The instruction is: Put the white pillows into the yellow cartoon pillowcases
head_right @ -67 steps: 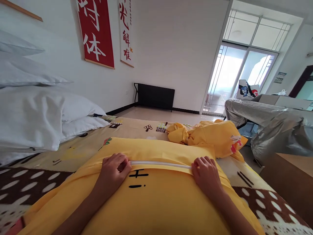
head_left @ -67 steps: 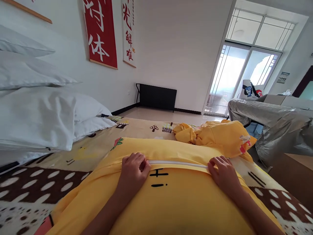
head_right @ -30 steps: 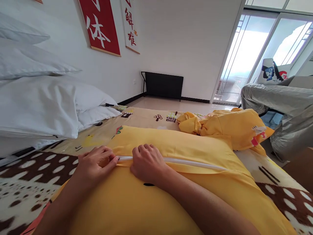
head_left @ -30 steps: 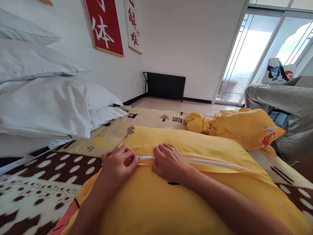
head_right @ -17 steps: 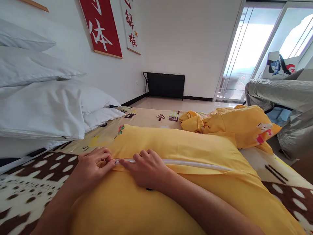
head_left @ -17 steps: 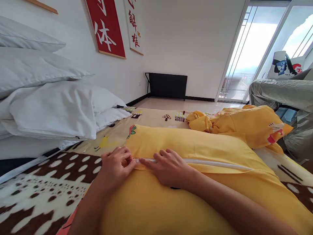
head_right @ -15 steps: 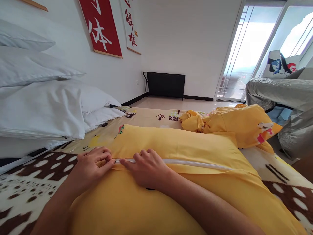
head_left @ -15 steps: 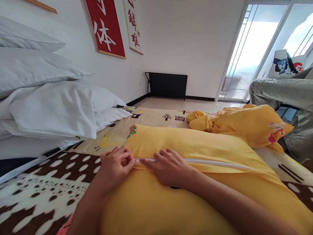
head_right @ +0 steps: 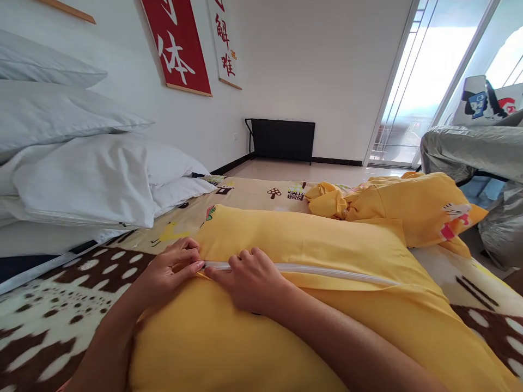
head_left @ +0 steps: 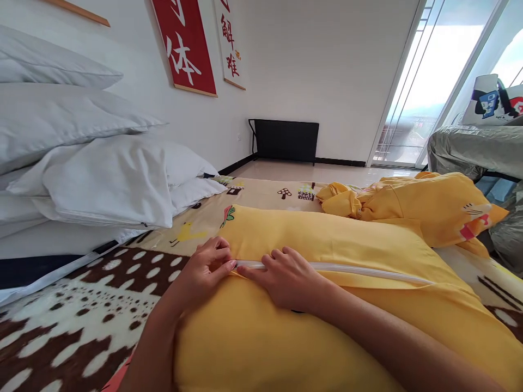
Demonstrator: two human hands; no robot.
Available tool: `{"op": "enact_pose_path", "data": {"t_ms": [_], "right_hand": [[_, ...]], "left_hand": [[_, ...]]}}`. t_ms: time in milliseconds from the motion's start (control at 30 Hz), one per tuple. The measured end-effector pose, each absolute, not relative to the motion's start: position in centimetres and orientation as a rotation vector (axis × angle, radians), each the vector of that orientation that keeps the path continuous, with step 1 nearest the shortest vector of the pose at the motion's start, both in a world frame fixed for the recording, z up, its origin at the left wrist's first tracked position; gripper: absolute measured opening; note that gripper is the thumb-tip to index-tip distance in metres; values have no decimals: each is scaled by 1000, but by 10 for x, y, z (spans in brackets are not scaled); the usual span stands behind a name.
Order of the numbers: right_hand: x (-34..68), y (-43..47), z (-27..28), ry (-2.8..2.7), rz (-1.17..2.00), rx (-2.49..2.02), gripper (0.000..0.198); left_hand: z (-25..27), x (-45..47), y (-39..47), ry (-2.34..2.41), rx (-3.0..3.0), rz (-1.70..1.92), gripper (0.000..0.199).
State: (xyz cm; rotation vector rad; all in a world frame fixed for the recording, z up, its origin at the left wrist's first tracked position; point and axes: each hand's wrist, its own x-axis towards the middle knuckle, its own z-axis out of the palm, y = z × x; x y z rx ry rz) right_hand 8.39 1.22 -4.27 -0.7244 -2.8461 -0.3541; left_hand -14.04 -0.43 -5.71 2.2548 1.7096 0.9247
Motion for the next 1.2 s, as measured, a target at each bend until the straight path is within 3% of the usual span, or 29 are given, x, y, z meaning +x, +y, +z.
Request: {"op": "enact_pose_path", "data": {"t_ms": [633,1200], "right_hand": [[79,1,-52,-2760,-373,-714,31],[81,0,-48,-2756,-386,-711,30]], "left_hand": [[-55,-130,-18,2097,2817,783,21],[-49,-114,-10,2522,2300,478,15]]}}
